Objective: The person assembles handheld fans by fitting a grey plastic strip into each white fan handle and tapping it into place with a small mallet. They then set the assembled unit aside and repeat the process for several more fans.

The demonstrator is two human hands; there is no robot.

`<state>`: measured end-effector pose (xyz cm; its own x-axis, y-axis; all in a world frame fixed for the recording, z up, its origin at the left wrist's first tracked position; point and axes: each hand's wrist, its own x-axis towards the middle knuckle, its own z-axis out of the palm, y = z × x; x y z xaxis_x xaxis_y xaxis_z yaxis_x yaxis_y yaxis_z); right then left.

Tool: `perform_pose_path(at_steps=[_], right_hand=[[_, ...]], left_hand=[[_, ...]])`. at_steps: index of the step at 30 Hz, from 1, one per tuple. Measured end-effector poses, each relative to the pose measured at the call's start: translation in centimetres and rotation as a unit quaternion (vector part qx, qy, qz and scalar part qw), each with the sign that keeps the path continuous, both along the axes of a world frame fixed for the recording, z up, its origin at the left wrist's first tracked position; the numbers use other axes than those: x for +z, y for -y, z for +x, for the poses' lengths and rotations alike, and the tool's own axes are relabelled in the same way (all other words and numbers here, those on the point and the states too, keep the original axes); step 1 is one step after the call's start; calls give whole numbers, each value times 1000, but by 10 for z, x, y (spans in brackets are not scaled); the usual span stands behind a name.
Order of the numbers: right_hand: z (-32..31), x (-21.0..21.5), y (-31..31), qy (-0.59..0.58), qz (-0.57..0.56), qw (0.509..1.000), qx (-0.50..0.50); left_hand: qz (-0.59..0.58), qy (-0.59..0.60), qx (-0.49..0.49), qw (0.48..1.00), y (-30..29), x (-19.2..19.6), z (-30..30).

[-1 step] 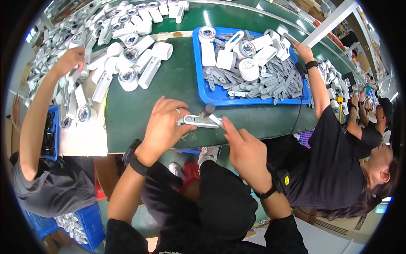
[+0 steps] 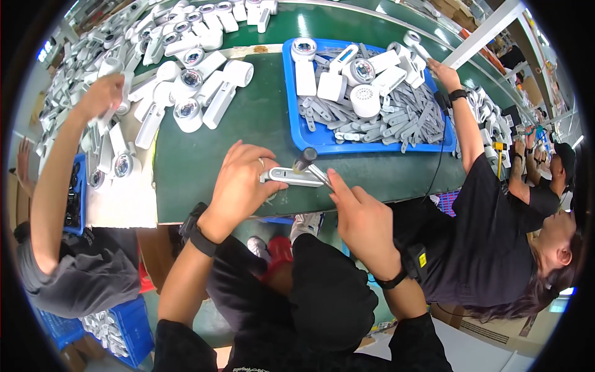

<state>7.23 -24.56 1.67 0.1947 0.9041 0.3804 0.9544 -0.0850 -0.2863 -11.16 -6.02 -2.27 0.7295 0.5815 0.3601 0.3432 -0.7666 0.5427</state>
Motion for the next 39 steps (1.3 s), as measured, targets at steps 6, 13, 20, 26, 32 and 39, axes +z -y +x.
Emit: perform_pose_path(at_steps=[6,13,20,26,32,39], right_hand=[[-3,-3,1,-15,0,1000,28],[10,-9,17,-58,-48,997,-9],[35,-23,-1,-578,-13,816,-15],[71,-59,-38,-683,5,725,85],[84,-74,-33,-679,-2,727,102],[78,-69,-33,-655,-18,750,92]], left_hand=[[6,12,7,1000,3,-5,-1],[-1,9,2,1000,4,-2,-2],[-2,-38,-41,998,6,10,-17],[-37,-40,27,998,-5,22,-57],[-22,-11,331,943,-59,75,-90],[99,-163,445,875,-228,73,-96]])
